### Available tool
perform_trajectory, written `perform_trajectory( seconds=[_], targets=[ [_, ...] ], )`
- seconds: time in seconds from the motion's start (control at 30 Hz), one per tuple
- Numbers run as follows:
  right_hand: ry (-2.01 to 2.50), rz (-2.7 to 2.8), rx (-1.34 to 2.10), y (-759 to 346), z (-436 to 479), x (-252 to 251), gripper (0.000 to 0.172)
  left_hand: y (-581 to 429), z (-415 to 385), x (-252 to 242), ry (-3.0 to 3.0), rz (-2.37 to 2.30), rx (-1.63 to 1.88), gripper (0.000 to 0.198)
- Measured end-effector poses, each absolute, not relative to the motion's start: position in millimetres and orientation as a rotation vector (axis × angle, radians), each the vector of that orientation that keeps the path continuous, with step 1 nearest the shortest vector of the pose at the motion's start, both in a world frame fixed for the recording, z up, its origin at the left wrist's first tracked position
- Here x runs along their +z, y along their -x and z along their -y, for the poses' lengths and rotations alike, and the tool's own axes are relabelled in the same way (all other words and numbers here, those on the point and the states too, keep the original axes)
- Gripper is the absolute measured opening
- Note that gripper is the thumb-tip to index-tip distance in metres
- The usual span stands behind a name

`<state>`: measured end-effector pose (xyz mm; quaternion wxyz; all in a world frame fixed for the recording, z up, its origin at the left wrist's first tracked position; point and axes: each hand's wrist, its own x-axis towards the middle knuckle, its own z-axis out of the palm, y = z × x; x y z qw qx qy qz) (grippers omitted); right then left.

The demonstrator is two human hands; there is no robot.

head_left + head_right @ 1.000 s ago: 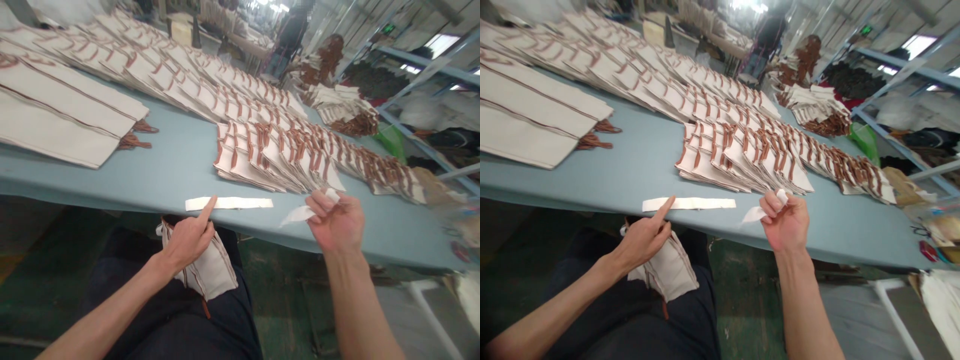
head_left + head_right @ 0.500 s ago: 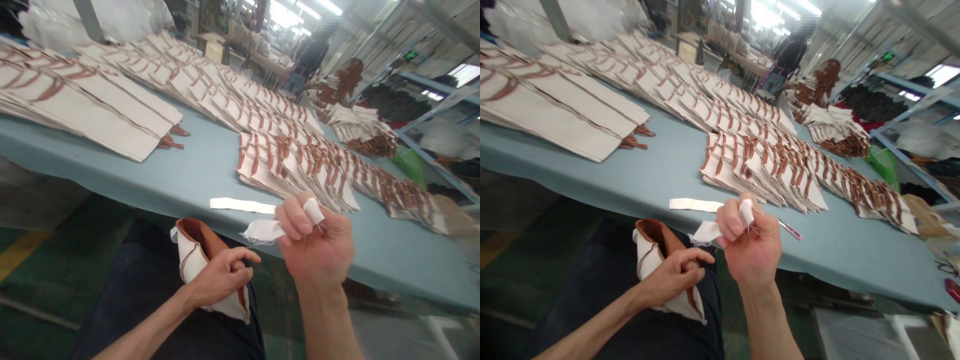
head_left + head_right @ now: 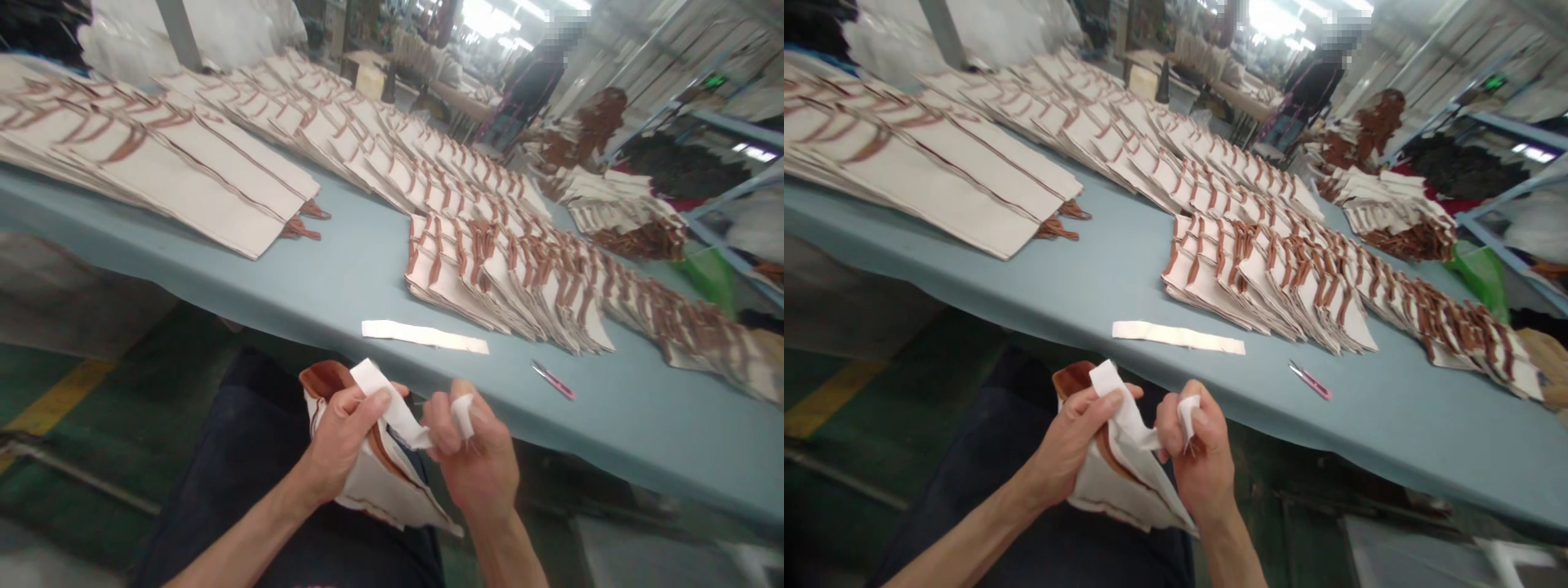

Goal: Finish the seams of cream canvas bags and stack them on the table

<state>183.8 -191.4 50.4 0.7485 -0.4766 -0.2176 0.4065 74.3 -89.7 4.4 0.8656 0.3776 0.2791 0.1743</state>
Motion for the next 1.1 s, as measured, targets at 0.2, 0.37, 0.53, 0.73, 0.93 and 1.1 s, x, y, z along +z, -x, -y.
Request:
perform_trajectory(
  seconds=[0.2, 0.37, 0.53, 0.73, 0.93, 1.1],
  targets=[
    [1.348, 0.443, 0.818, -182, 200, 23, 0.031, -68, 78, 16, -1.077, -0.594, 0.417, 0.043],
    [1.592, 0.698, 0.807, -182, 202, 23, 0.031, -59, 80, 26, -1.359, -0.465, 0.378, 0.038],
    [1.613, 0.944, 0.667, -178, 189, 41, 0.018, -58, 85, 26, -1.45, -0.444, 0.363, 0.04],
    [1.631, 0.893, 0.724, -169, 178, 51, 0.009, -55, 85, 26, -1.479, -0.447, 0.363, 0.039],
    [1.623, 0.892, 0.728, -161, 172, 51, 0.015, -52, 87, 25, -1.446, -0.435, 0.383, 0.037],
    [1.561, 0.783, 0.751, -154, 164, 47, 0.022, -48, 89, 28, -1.397, -0.514, 0.389, 0.027]
  ],
)
